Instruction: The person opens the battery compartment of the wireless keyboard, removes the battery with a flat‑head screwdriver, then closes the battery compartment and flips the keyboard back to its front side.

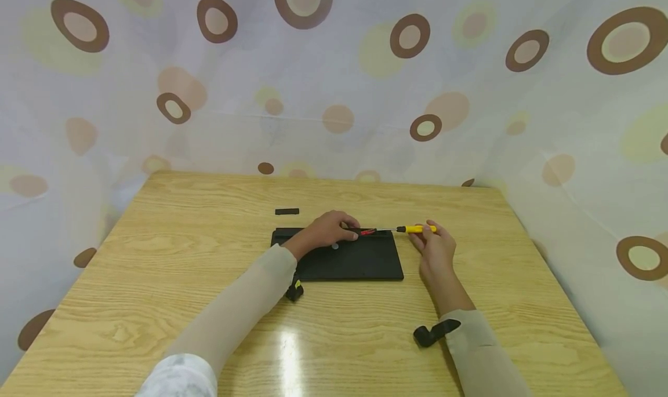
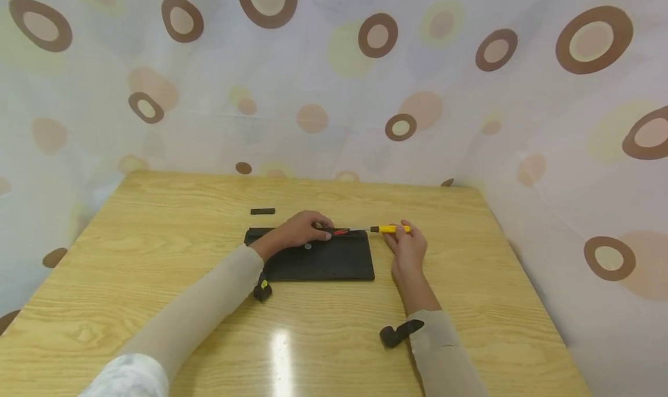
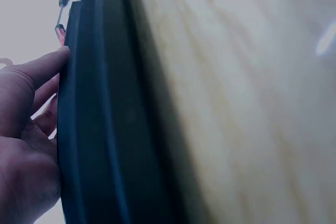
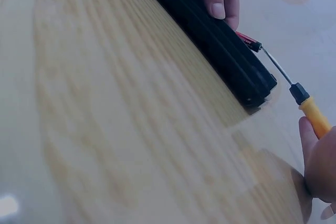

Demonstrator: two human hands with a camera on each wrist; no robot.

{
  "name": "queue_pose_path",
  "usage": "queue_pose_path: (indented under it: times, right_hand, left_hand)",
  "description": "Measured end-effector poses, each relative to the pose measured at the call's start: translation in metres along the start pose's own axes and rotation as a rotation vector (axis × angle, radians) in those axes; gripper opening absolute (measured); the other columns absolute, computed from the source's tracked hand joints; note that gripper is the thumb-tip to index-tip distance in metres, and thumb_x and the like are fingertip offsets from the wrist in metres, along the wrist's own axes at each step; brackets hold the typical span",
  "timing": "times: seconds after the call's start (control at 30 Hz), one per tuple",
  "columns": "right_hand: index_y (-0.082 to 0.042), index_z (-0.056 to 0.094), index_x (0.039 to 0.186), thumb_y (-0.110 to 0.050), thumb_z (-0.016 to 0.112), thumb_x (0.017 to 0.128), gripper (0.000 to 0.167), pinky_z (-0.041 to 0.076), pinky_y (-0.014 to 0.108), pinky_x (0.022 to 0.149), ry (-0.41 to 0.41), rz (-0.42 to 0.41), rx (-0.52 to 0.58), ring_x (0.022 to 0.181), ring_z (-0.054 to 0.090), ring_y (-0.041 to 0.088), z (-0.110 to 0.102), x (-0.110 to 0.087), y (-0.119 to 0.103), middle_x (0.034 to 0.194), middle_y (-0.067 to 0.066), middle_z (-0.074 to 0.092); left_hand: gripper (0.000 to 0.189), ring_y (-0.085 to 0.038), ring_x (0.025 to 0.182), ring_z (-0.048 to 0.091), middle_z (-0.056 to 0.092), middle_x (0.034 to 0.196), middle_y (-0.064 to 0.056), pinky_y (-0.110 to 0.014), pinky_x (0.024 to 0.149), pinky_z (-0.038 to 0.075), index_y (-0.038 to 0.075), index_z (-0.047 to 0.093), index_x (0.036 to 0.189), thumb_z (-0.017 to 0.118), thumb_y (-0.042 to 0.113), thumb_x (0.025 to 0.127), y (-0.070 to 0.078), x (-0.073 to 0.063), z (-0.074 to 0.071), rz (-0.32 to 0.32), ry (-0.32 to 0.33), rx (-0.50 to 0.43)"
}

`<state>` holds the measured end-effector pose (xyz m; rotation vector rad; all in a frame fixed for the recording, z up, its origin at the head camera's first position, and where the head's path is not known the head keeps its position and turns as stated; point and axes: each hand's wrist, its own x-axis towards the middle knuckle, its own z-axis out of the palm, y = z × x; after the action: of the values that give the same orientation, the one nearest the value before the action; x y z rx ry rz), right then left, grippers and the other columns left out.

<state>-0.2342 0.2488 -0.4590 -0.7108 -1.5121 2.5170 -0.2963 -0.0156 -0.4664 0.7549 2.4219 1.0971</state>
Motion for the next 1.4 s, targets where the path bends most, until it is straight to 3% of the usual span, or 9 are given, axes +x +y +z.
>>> queue_pose_path:
  times: [0.6, 0.8, 1.17, 1.4]
  right_hand:
    - [-0.004, 0.032, 0.156, -0.012, 0.041, 0.108, 0.049, 0.050, 0.029, 0.102, -0.003, -0.030, 0.010, 0.140, 0.046, 0.029, -0.005, 0.001, 0.001, 0.144, 0.015, 0.044]
    - [-0.004, 0.034, 0.154, -0.014, 0.044, 0.107, 0.049, 0.050, 0.028, 0.100, 0.004, -0.073, -0.021, 0.138, 0.050, 0.028, -0.006, 0.004, -0.001, 0.138, 0.013, 0.049]
    - [-0.005, 0.046, 0.139, -0.014, 0.051, 0.106, 0.035, 0.052, 0.023, 0.096, -0.088, -0.340, -0.227, 0.122, 0.060, 0.024, -0.005, -0.005, 0.005, 0.120, 0.008, 0.057]
    - [0.000, 0.050, 0.139, -0.015, 0.056, 0.104, 0.039, 0.053, 0.025, 0.095, -0.126, -0.406, -0.480, 0.104, 0.065, 0.009, -0.015, -0.013, -0.004, 0.117, 0.006, 0.057]
  left_hand:
    - [0.034, -0.020, 0.115, 0.061, 0.061, 0.137, -0.002, -0.042, 0.098, 0.050, 0.018, 0.065, 0.133, 0.063, 0.029, 0.101, -0.001, -0.004, 0.001, -0.011, 0.001, -0.021]
    - [0.033, -0.019, 0.114, 0.061, 0.061, 0.136, -0.001, -0.042, 0.098, 0.050, 0.019, 0.065, 0.133, 0.063, 0.030, 0.101, -0.002, -0.003, 0.000, -0.013, 0.011, -0.017]
    - [0.034, -0.022, 0.119, 0.060, 0.061, 0.136, -0.003, -0.044, 0.101, 0.049, 0.018, 0.065, 0.133, 0.063, 0.030, 0.101, 0.000, -0.002, 0.000, -0.014, 0.007, 0.009]
    - [0.035, -0.021, 0.119, 0.060, 0.061, 0.137, -0.003, -0.043, 0.101, 0.049, 0.019, 0.064, 0.134, 0.063, 0.031, 0.101, -0.001, 0.000, 0.000, -0.008, 0.004, 0.014]
